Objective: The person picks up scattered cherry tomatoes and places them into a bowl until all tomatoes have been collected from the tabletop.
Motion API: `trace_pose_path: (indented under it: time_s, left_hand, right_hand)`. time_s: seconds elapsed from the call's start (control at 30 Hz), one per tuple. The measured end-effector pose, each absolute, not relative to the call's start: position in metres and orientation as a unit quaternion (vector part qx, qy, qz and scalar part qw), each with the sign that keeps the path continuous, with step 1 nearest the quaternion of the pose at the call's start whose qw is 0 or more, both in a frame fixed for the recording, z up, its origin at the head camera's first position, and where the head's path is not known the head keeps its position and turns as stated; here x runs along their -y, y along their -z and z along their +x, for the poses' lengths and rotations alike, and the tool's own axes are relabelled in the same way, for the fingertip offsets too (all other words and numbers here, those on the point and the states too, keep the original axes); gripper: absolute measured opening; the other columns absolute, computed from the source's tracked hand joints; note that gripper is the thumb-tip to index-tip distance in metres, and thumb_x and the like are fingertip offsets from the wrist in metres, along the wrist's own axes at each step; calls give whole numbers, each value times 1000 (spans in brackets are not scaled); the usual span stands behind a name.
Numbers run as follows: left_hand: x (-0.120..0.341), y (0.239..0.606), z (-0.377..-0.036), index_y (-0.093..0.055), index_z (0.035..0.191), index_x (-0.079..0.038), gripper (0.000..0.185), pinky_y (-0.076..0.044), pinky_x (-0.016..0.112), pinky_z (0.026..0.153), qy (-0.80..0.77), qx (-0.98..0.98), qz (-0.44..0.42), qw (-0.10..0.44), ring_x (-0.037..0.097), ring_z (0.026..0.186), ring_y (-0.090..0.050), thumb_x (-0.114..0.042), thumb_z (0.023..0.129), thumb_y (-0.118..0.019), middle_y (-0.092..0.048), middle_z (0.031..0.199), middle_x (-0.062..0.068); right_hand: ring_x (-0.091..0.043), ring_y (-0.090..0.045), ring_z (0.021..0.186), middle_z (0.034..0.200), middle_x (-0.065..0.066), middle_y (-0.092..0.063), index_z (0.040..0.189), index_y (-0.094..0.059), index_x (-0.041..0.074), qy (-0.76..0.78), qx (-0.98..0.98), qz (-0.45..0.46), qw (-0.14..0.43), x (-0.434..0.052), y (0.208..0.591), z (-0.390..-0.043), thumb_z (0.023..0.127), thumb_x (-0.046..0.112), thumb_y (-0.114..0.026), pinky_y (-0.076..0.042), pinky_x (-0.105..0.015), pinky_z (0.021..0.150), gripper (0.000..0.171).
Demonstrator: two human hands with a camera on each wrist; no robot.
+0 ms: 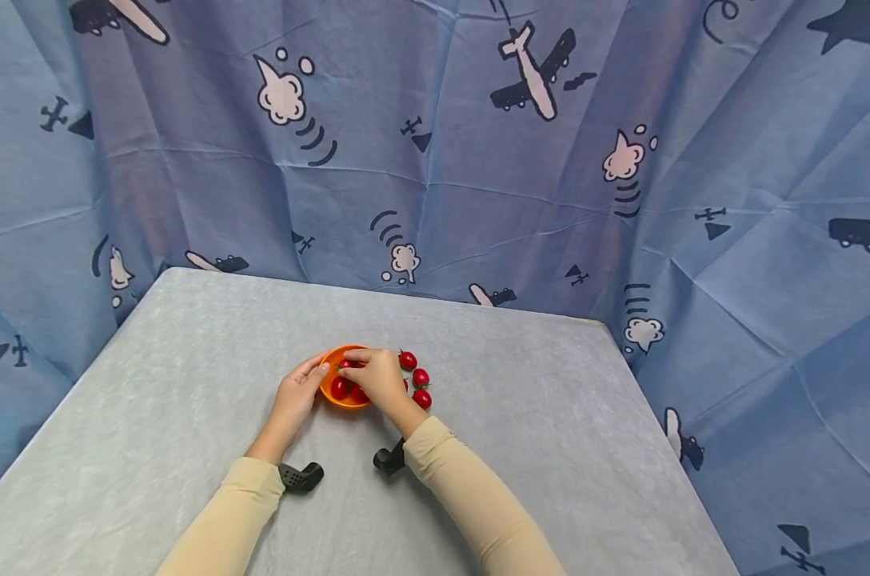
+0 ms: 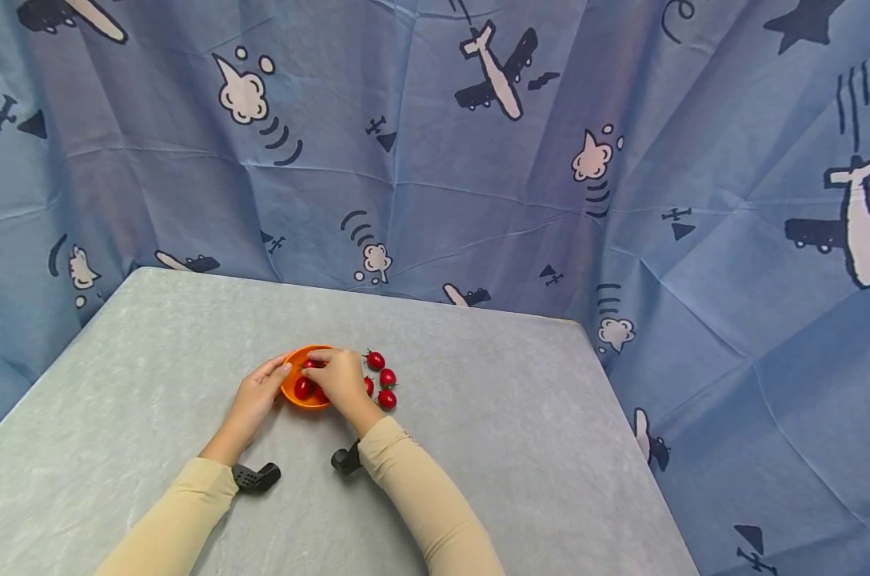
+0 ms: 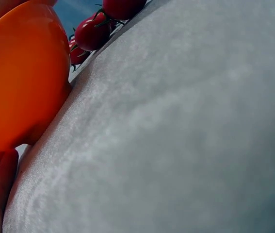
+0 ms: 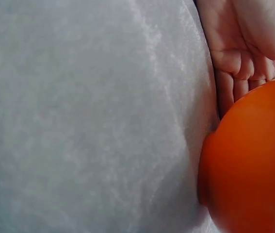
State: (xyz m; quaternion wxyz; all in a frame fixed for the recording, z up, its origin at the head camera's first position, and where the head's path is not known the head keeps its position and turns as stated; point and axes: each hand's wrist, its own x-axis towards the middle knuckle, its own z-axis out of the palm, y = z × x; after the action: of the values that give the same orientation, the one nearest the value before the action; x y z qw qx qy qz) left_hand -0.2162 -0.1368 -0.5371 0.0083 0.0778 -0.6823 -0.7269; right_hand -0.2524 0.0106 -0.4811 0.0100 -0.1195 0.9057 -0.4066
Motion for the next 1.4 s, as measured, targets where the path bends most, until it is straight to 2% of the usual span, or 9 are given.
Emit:
trace_pose_path:
  time_s: [0.23, 0.6, 0.93, 1.2, 1.4]
  left_hand:
    - [137, 536, -215, -51, 145, -7, 47, -44, 2, 88, 722, 688, 80, 7, -16, 103, -55, -30, 104, -52, -53, 148, 14]
    - [136, 535, -214, -51, 145, -6, 47, -44, 2, 87, 724, 685, 83, 8, -17, 100, -56, -29, 104, -53, -53, 147, 15]
    - [136, 535, -214, -51, 145, -7, 47, -42, 1, 89, 709, 700, 88, 13, 5, 124, -54, -30, 104, -52, -54, 146, 15]
    - [135, 534, -214, -51, 145, -9, 47, -41, 0, 90, 706, 702, 95, 10, 13, 133, -50, -31, 103, -53, -54, 147, 12]
    - [135, 535, -215, -51, 145, -10, 47, -40, 9, 103, 704, 703, 96, 5, 16, 139, -45, -30, 103, -54, -52, 149, 10]
  right_hand:
    - [-22, -67, 115, 112, -5, -76, 108, -79, 12, 388, -913, -125, 10, -10, 482, -253, 83, 20, -82, -54, -30, 98, 26]
    - [-21, -67, 114, 114, -5, -76, 110, -78, 14, 372, -919, -132, 9, -11, 483, -252, 81, 22, -82, -55, -31, 98, 30]
    - [-21, -67, 116, 115, -7, -75, 113, -77, 12, 411, -903, -124, 28, -18, 477, -251, 80, 19, -84, -56, -31, 96, 34]
    - [-23, -70, 109, 108, -9, -77, 112, -77, 8, 486, -868, -102, 16, -41, 469, -253, 80, 14, -83, -58, -31, 91, 33]
    - [-24, -73, 102, 108, -12, -76, 112, -76, 4, 530, -845, -73, 4, -64, 469, -261, 83, 12, -80, -60, -31, 86, 31]
